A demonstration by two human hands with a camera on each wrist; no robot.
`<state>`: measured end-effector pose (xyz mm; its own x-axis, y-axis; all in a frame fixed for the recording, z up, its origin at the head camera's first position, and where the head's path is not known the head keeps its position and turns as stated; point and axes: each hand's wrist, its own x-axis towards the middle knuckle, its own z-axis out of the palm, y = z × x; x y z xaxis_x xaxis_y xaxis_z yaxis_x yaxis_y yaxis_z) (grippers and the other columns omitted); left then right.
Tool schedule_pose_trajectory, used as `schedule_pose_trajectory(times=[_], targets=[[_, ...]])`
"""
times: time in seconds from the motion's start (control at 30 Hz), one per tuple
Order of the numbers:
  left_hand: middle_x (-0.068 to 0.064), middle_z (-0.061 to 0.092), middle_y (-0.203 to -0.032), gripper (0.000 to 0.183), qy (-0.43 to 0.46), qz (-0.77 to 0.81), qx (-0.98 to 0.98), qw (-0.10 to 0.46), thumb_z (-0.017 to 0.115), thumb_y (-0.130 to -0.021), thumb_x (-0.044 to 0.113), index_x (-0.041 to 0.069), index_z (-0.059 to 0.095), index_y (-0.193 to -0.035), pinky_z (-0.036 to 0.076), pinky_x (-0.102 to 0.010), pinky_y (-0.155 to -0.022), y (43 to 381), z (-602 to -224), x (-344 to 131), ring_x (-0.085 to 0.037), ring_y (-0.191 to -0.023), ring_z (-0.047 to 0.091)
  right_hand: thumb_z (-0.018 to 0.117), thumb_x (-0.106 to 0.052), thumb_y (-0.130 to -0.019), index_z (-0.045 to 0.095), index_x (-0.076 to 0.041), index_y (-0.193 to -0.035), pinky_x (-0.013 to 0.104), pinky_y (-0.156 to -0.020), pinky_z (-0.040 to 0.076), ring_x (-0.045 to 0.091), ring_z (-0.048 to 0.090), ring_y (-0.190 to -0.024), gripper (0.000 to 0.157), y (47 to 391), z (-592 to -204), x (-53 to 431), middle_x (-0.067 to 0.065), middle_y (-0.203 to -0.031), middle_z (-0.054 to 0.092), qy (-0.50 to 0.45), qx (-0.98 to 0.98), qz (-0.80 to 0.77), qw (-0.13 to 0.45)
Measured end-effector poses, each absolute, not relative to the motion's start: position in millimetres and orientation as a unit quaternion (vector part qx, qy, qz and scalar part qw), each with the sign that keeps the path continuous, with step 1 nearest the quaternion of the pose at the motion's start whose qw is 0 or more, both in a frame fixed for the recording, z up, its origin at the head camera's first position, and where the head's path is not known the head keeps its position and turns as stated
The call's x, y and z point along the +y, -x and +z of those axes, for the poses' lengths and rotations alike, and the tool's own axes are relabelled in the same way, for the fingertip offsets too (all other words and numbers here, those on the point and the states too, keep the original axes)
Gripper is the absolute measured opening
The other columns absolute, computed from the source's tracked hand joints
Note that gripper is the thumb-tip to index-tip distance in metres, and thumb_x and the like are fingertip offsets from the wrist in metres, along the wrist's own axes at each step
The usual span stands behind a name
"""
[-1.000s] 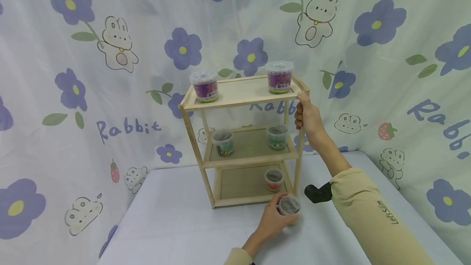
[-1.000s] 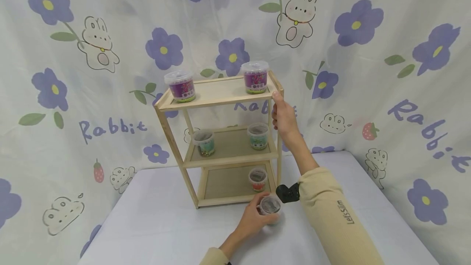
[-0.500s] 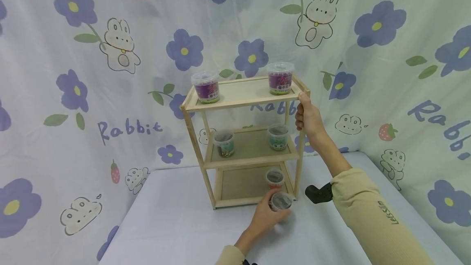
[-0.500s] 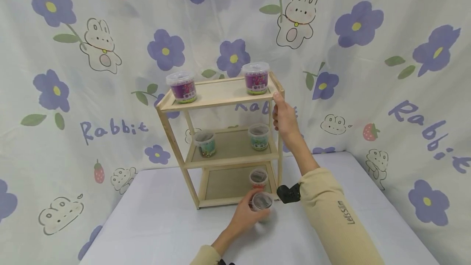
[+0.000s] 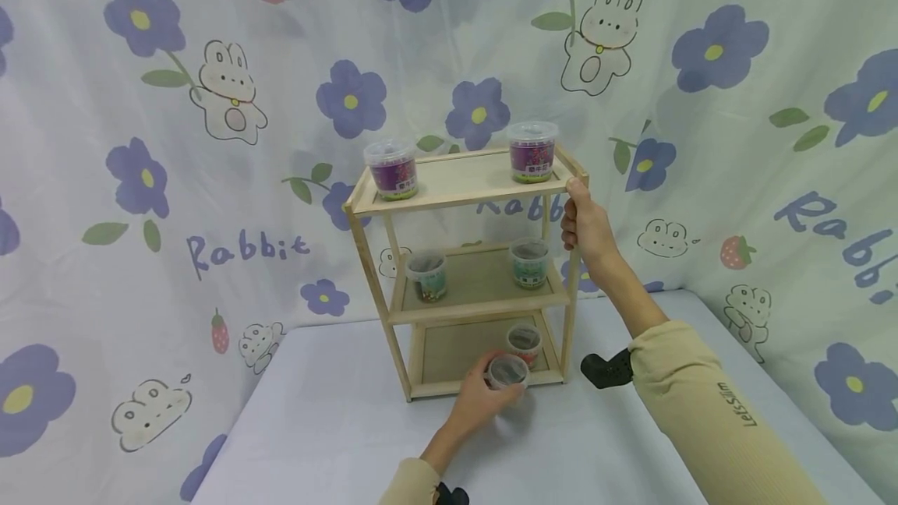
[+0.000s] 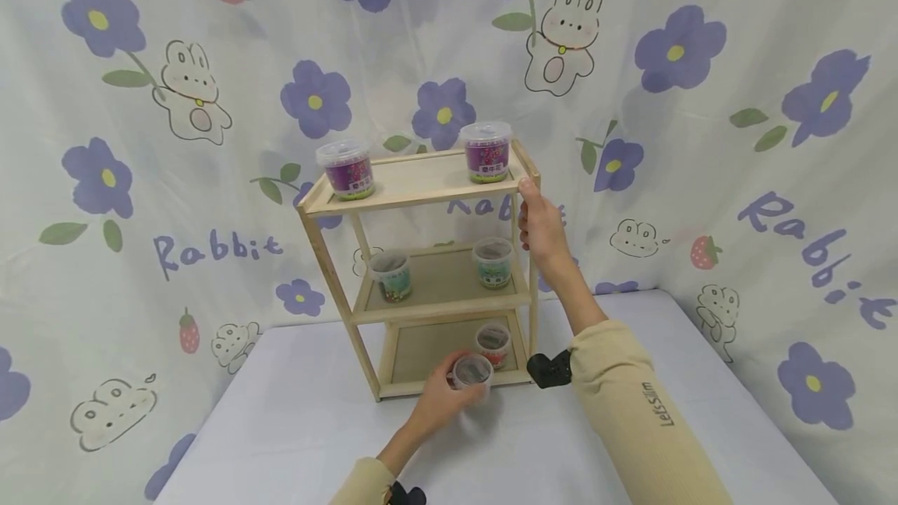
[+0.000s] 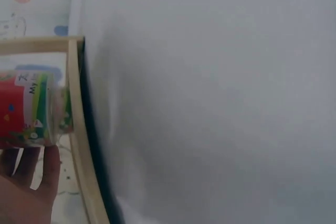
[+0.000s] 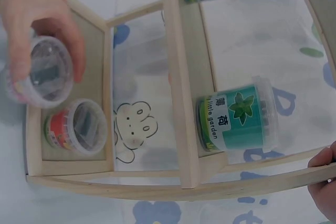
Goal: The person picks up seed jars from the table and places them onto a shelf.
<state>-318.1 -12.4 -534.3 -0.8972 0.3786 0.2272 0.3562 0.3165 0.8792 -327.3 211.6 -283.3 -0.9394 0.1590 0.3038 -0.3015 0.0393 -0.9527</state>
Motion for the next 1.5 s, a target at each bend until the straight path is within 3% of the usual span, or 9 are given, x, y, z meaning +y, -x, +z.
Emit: schedule_pose_trajectory(times=[0.3,0.47,0.63,0.77,0.97,1.1,1.37,1.5], targets=[[-0.018,0.055,-0.129,0.065,-0.159,0.575,0.802,-0.014,0.076,-0.085,0.031,0.009,0.049,-0.14,0.051,-0.035,-0.076,343.7,-522.2,-36.2,-0.027,-0.103,0.057,0.032,-0.047,-0.102,0.027,-0.017,-0.065,0.032,-0.062,0.026,0.013,0.024,-0.055,0.048,311.5,-270.3,204.7,-0.004,-0.059,0.025,-0.055,-0.707,0.688,0.156],[-0.02,0.052,-0.131,0.065,-0.129,0.591,0.796,-0.023,0.075,-0.086,0.027,0.009,0.046,-0.142,0.051,-0.032,-0.072,355.0,-522.8,-49.1,-0.025,-0.098,0.056,0.034,-0.053,-0.101,0.027,-0.018,-0.065,0.032,-0.061,0.026,0.013,0.024,-0.055,0.05,323.4,-279.4,209.2,-0.005,-0.059,0.025,-0.051,-0.703,0.691,0.16],[-0.019,0.064,-0.114,0.07,-0.089,0.581,0.808,-0.041,0.075,-0.084,0.03,0.01,0.046,-0.144,0.048,-0.028,-0.061,362.6,-524.6,-59.9,-0.02,-0.077,0.063,0.036,-0.058,-0.099,0.027,-0.02,-0.064,0.032,-0.061,0.027,0.013,0.024,-0.055,0.052,329.9,-285.2,210.4,-0.006,-0.059,0.025,-0.044,-0.7,0.693,0.167],[-0.018,0.068,-0.106,0.069,-0.072,0.583,0.808,-0.051,0.075,-0.085,0.031,0.012,0.045,-0.144,0.049,-0.027,-0.06,368.4,-527.5,-66.4,-0.018,-0.071,0.068,0.036,-0.058,-0.099,0.028,-0.02,-0.064,0.032,-0.061,0.027,0.012,0.025,-0.055,0.052,329.5,-285.4,209.2,-0.006,-0.059,0.026,-0.045,-0.699,0.695,0.166],[-0.021,0.06,-0.123,0.069,-0.05,0.585,0.807,-0.067,0.075,-0.086,0.033,0.015,0.044,-0.144,0.051,-0.03,-0.068,375.6,-533.7,-72.2,-0.02,-0.083,0.067,0.036,-0.057,-0.099,0.028,-0.021,-0.064,0.032,-0.062,0.027,0.012,0.025,-0.056,0.051,328.7,-284.9,208.8,-0.007,-0.06,0.027,-0.044,-0.698,0.694,0.169],[-0.024,0.059,-0.123,0.069,-0.042,0.585,0.807,-0.07,0.074,-0.086,0.033,0.013,0.043,-0.144,0.051,-0.032,-0.07,377.5,-538.6,-73.8,-0.024,-0.09,0.065,0.035,-0.057,-0.099,0.028,-0.021,-0.064,0.032,-0.062,0.027,0.012,0.024,-0.056,0.051,328.3,-284.6,208.7,-0.006,-0.06,0.028,-0.046,-0.699,0.692,0.171],[-0.021,0.059,-0.121,0.07,-0.024,0.582,0.81,-0.071,0.073,-0.089,0.034,0.013,0.04,-0.146,0.051,-0.031,-0.071,381.7,-548.9,-75.7,-0.022,-0.087,0.067,0.034,-0.057,-0.1,0.027,-0.02,-0.065,0.032,-0.062,0.026,0.013,0.024,-0.056,0.051,329.7,-284.8,207.9,-0.006,-0.061,0.026,-0.053,-0.703,0.689,0.169],[-0.022,0.059,-0.125,0.071,-0.032,0.565,0.821,-0.074,0.073,-0.088,0.037,0.014,0.039,-0.146,0.052,-0.038,-0.079,381.6,-551.0,-74.3,-0.029,-0.101,0.064,0.034,-0.057,-0.1,0.026,-0.02,-0.064,0.033,-0.062,0.026,0.013,0.023,-0.055,0.052,329.8,-284.4,208.3,-0.006,-0.06,0.025,-0.052,-0.703,0.689,0.169]])
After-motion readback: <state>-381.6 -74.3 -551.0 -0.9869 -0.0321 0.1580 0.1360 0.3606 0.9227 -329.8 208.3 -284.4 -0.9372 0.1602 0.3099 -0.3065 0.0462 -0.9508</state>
